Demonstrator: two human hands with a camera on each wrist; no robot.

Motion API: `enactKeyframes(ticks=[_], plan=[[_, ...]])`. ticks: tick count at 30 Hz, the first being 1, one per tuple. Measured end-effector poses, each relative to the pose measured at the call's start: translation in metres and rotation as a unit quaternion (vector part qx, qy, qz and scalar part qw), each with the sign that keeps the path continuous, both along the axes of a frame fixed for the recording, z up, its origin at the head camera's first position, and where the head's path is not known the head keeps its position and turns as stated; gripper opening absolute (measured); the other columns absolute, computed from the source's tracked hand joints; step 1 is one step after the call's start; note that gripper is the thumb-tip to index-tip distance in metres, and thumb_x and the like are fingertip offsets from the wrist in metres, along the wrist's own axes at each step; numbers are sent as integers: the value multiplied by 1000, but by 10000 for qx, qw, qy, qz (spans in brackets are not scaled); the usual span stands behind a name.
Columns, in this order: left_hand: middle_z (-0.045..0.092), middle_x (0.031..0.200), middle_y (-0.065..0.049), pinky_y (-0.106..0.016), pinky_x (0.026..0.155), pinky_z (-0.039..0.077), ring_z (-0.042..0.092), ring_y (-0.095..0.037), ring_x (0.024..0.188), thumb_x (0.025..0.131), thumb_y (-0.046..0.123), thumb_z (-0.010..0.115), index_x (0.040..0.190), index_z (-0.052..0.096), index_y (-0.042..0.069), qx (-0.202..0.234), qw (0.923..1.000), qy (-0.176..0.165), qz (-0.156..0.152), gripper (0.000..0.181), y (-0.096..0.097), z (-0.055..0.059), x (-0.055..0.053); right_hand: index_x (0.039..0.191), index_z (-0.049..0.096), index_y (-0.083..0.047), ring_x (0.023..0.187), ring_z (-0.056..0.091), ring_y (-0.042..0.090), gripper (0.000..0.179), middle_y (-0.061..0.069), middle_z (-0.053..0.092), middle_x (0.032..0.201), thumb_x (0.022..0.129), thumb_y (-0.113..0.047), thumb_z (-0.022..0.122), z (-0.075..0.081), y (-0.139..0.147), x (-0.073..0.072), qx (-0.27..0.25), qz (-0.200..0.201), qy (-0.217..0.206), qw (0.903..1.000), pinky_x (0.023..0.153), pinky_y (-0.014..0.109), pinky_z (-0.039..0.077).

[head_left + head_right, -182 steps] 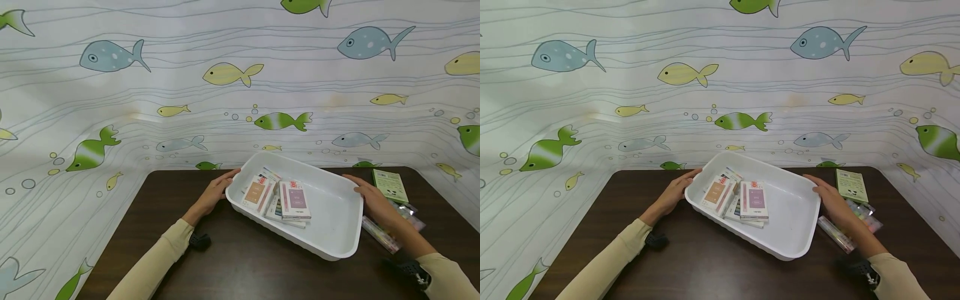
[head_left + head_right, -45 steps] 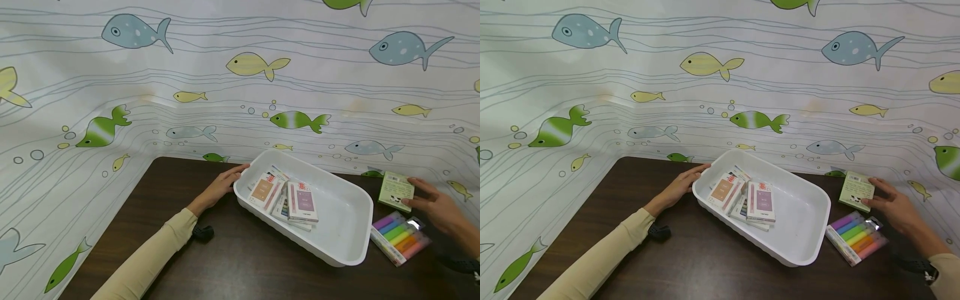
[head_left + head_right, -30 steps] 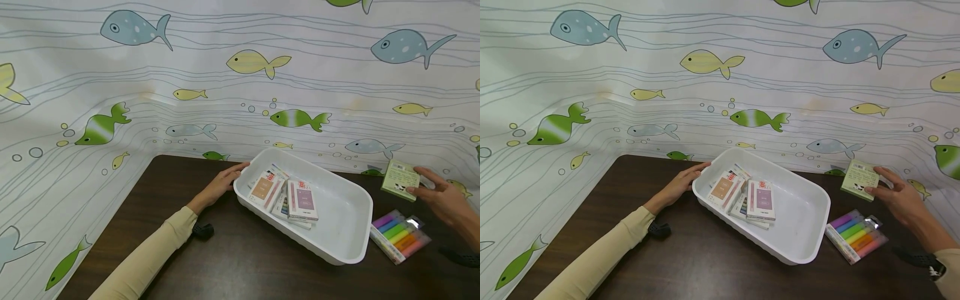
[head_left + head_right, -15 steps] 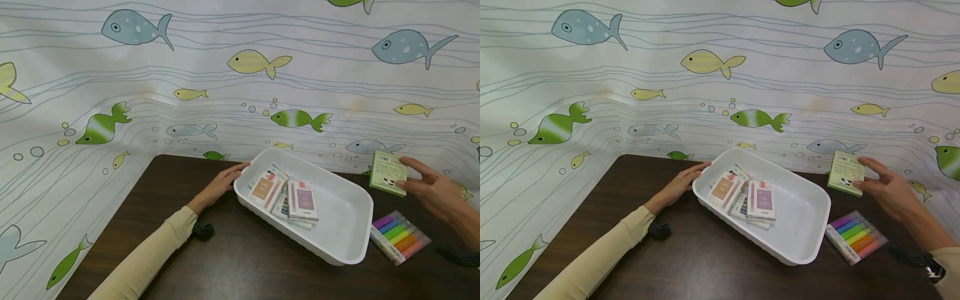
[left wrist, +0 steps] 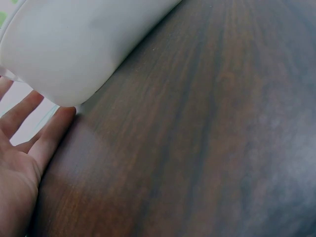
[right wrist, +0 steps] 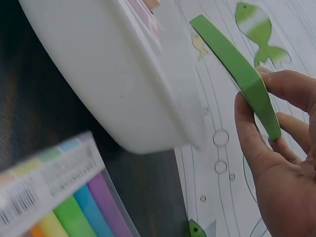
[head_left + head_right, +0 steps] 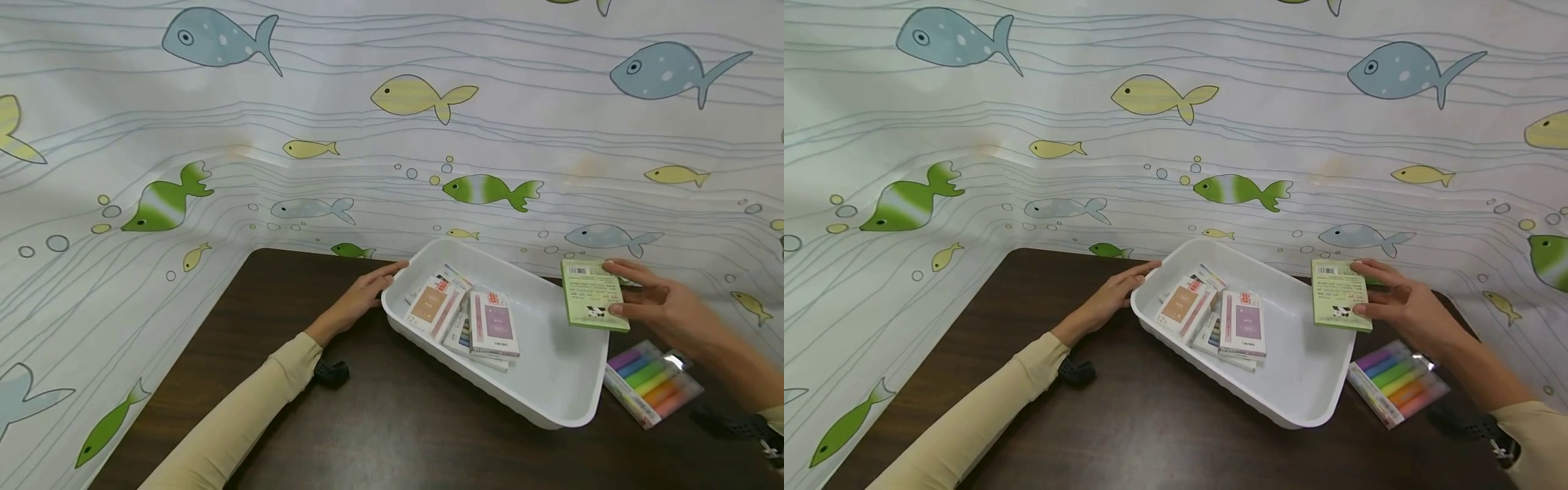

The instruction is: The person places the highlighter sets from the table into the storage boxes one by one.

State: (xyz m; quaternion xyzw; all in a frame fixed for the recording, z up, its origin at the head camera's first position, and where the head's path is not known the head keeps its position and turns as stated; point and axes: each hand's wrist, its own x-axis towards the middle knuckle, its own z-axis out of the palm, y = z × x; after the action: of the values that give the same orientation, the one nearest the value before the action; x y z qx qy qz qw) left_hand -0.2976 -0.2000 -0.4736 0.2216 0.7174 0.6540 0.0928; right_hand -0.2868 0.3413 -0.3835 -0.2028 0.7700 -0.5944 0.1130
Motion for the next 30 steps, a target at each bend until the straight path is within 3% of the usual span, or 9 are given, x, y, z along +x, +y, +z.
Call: enactKeyframes(ticks=[8, 12, 19, 24, 30], plan=[[38, 158, 7, -51, 100, 47, 49, -22, 133, 111, 39, 43, 159, 39, 25, -57, 10000, -18, 26, 50, 1, 1, -1, 158, 37, -7, 119, 60, 7, 71, 4, 11, 165, 96, 5, 67, 3, -22, 23, 916, 133, 349, 9951, 81, 38, 58], [38, 158, 7, -51, 100, 47, 49, -22, 133, 111, 40, 44, 159, 40, 27, -47, 10000, -19, 36, 50, 1, 0, 0, 156, 44, -14, 118, 59, 7, 68, 6, 19, 163, 95, -8, 74, 2, -32, 32, 1420, -27, 570, 9882, 81, 38, 58], [38, 158, 7, -53, 100, 47, 49, -23, 133, 111, 39, 43, 158, 42, 29, -32, 10000, 25, 53, 48, -1, 1, 0, 152, 50, -16, 115, 63, 29, 63, 7, 30, 157, 95, -24, 76, -3, -45, 41, 2117, -153, 950, 9726, 77, 35, 58], [39, 158, 7, -52, 100, 47, 49, -22, 134, 111, 38, 43, 157, 43, 31, -40, 10000, 12, 41, 46, -1, 1, 0, 150, 51, -12, 115, 60, 42, 64, 14, 31, 156, 94, -26, 78, -2, -51, 45, 2190, -114, 983, 9707, 76, 34, 58], [38, 158, 7, -52, 101, 46, 49, -22, 134, 111, 38, 43, 157, 42, 31, 10, 10000, 5, 21, 46, 0, 2, 1, 148, 52, -9, 116, 59, 47, 65, 19, 31, 155, 93, -29, 79, 2, -61, 51, 2382, -88, 942, 9666, 73, 35, 59]])
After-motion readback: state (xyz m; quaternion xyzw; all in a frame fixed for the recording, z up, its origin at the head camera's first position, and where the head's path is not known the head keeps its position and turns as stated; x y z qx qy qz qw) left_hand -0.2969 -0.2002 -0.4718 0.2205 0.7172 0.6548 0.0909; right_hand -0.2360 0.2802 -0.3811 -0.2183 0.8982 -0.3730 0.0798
